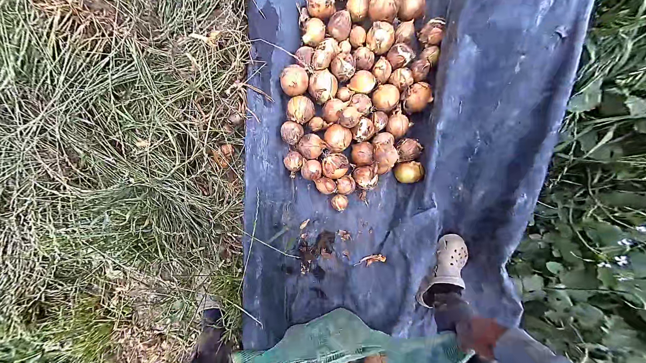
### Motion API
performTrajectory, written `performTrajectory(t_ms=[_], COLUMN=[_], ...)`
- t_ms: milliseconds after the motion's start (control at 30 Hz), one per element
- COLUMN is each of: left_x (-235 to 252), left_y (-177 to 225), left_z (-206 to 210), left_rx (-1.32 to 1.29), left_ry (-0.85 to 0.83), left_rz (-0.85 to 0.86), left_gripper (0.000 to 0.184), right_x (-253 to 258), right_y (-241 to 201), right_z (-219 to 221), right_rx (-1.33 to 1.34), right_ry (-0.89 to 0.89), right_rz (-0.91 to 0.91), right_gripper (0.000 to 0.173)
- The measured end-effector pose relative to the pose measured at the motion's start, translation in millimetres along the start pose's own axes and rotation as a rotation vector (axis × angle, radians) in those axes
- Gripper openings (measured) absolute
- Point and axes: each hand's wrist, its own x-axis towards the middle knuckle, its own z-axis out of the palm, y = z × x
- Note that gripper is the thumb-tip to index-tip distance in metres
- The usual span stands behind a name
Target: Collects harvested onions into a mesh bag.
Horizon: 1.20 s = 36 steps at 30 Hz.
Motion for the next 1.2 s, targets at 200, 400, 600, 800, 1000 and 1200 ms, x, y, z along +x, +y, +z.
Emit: performTrajectory(t_ms=[200, 400, 600, 800, 1000, 1200], left_x=[44.4, 63.4, 80.5, 96.3, 112.3, 116.3], left_y=[76.8, 81.4, 54.5, 49.1, 51.8, 58.4], left_z=[0.9, 9.4, -1.2, -15.5, -23.9, -28.2], left_rx=[-0.286, -0.417, -0.449, -0.500, -0.491, -0.484], left_ry=[0.077, 0.125, 0.272, 0.152, 0.058, 0.018], left_rz=[-0.019, 0.080, 0.010, -0.126, -0.216, -0.197], left_gripper=[0.033, 0.029, 0.029, 0.035, 0.039, 0.037], right_x=[53.6, 110.4, 139.0, 96.6, 23.0, 33.2], right_y=[-101.6, -236.9, -256.4, -235.1, -214.2, -174.1], right_z=[-148.5, -262.8, -266.0, -240.9, 19.1, -24.4], right_rx=[0.189, -0.128, -0.351, -0.054, 0.750, 0.449], right_ry=[0.771, 0.991, 0.977, 1.106, 0.525, 0.572], right_rz=[-0.220, -0.269, -0.147, -0.359, -0.376, -0.136], right_gripper=[0.058, 0.086, 0.078, 0.076, 0.081, 0.064])
